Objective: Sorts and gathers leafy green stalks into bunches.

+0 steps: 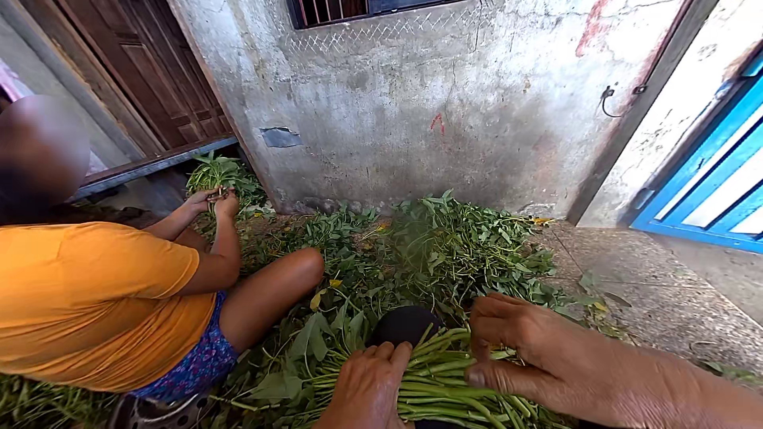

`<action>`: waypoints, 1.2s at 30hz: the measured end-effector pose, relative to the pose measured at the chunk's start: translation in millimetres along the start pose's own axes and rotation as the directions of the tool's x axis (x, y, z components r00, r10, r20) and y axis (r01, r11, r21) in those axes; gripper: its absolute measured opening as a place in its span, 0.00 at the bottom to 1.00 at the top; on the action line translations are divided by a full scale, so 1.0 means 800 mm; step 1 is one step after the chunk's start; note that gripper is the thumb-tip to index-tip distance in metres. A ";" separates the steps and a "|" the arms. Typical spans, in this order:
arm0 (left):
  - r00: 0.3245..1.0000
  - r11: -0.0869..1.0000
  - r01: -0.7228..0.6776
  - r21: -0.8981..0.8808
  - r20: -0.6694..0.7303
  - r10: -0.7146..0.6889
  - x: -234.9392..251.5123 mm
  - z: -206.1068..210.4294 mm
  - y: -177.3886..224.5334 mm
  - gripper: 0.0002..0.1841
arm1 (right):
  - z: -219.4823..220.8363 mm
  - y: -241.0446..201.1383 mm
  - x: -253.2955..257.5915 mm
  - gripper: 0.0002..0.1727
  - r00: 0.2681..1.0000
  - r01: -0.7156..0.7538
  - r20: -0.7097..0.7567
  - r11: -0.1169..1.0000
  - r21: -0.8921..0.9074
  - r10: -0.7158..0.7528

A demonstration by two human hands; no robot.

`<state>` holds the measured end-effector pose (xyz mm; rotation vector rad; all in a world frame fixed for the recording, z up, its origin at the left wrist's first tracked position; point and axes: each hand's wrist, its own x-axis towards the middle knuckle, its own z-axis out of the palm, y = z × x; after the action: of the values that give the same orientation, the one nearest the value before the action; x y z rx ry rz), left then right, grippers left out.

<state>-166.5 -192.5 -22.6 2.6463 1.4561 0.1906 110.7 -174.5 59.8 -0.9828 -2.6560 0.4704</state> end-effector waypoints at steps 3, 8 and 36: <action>0.996 1.000 0.029 0.001 0.083 -0.029 0.005 -0.007 0.006 0.46 | 0.023 -0.018 -0.001 0.21 0.990 0.130 -0.030 0.970 -0.205 -0.139; 0.990 0.999 0.051 -0.013 0.135 -0.049 0.010 -0.011 0.010 0.49 | 0.066 -0.009 0.002 0.09 0.959 0.121 -0.135 0.793 -0.598 -0.249; 0.875 0.963 0.100 0.252 -0.483 0.036 -0.033 0.053 0.032 0.34 | 0.151 -0.016 0.009 0.47 0.982 -0.132 -0.173 0.918 -0.375 0.071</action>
<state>-152.2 -230.6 -61.8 2.9287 1.7761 0.7575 54.9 -203.7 -44.2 -1.2153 -2.6127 -0.1190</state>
